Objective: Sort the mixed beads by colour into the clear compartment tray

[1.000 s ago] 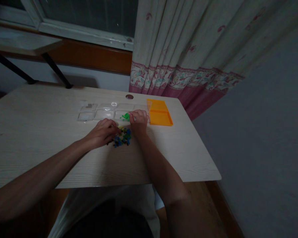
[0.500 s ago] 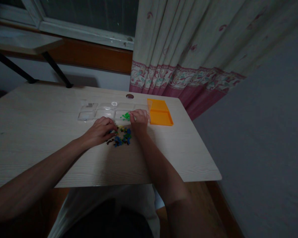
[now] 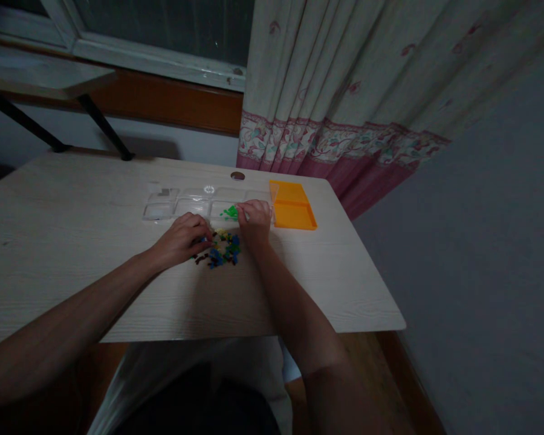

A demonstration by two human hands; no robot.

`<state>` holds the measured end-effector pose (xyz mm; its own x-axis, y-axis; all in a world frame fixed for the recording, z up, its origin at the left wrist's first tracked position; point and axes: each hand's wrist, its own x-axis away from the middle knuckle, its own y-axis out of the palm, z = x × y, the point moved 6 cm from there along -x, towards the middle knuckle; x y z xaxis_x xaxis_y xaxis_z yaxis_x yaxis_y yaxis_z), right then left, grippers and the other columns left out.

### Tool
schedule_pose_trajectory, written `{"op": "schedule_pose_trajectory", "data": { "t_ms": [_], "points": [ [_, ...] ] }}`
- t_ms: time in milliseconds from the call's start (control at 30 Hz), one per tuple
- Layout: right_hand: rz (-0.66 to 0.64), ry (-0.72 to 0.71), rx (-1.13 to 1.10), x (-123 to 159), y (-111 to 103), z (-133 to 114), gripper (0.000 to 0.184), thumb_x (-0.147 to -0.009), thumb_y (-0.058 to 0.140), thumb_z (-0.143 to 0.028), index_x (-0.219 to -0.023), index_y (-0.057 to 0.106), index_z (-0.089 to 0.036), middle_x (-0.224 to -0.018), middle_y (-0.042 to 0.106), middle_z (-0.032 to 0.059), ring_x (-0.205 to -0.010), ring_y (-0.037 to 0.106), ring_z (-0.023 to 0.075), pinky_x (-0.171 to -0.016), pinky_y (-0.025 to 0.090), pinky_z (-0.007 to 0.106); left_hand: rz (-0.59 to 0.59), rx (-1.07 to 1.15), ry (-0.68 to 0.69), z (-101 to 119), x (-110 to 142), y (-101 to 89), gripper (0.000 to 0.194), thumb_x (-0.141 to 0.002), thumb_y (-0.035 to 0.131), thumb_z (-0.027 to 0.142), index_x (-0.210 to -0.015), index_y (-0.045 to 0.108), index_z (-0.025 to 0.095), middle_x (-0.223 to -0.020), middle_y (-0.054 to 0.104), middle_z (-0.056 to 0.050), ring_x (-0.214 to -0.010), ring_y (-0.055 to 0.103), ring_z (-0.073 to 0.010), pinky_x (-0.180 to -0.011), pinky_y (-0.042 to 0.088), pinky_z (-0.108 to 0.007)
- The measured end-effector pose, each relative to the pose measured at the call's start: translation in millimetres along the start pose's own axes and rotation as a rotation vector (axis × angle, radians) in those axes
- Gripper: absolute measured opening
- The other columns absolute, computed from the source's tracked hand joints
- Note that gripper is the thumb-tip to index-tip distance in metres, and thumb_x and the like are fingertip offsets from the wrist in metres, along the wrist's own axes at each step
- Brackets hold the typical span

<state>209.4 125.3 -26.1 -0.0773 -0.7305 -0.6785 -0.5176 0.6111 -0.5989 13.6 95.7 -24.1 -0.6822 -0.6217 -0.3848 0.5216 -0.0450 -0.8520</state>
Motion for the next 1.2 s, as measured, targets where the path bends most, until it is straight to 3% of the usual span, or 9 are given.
{"op": "schedule_pose_trajectory", "data": {
  "t_ms": [233,567,1000,1200],
  "points": [
    [-0.012,-0.065,-0.025,0.3,-4.6,-11.7,0.018,-0.093,0.06,-0.032,-0.088,0.076,-0.024,-0.091,0.071,0.0043,-0.095,0.057,0.0208,-0.091,0.041,0.038,0.176,0.025,-0.154,-11.2,-0.9,-11.1,0.014,-0.092,0.059,0.032,-0.091,0.065,0.02,-0.09,0.059,-0.006,-0.093,0.052,-0.023,-0.086,0.042,-0.039],
    [-0.349,-0.335,-0.05,15.1,2.3,-61.0,0.034,-0.094,0.057,-0.047,-0.122,0.069,-0.031,-0.101,0.07,0.0033,-0.103,0.055,0.0206,-0.093,0.038,0.036,0.289,0.083,-0.238,-21.5,1.1,-16.5,0.013,-0.095,0.053,0.029,-0.09,0.06,0.019,-0.09,0.059,-0.005,-0.094,0.053,-0.0214,-0.089,0.043,-0.038],
    [-0.326,-0.285,-0.074,14.8,2.0,-59.2,0.031,-0.094,0.055,-0.051,-0.097,0.077,-0.03,-0.096,0.072,0.0023,-0.101,0.056,0.02,-0.094,0.039,0.035,0.271,0.139,-0.206,-16.7,-0.6,-14.0,0.018,-0.095,0.051,0.031,-0.091,0.062,0.018,-0.088,0.06,-0.006,-0.091,0.054,-0.0211,-0.086,0.043,-0.037],
    [-0.283,-0.253,-0.099,12.0,0.7,-52.6,0.028,-0.093,0.058,-0.049,-0.095,0.077,-0.028,-0.093,0.072,0.0013,-0.098,0.057,0.0191,-0.093,0.039,0.036,0.293,0.131,-0.25,-18.3,0.1,-16.0,0.021,-0.098,0.047,0.034,-0.093,0.062,0.019,-0.089,0.059,-0.005,-0.092,0.054,-0.0205,-0.087,0.044,-0.037]
  ]
}}
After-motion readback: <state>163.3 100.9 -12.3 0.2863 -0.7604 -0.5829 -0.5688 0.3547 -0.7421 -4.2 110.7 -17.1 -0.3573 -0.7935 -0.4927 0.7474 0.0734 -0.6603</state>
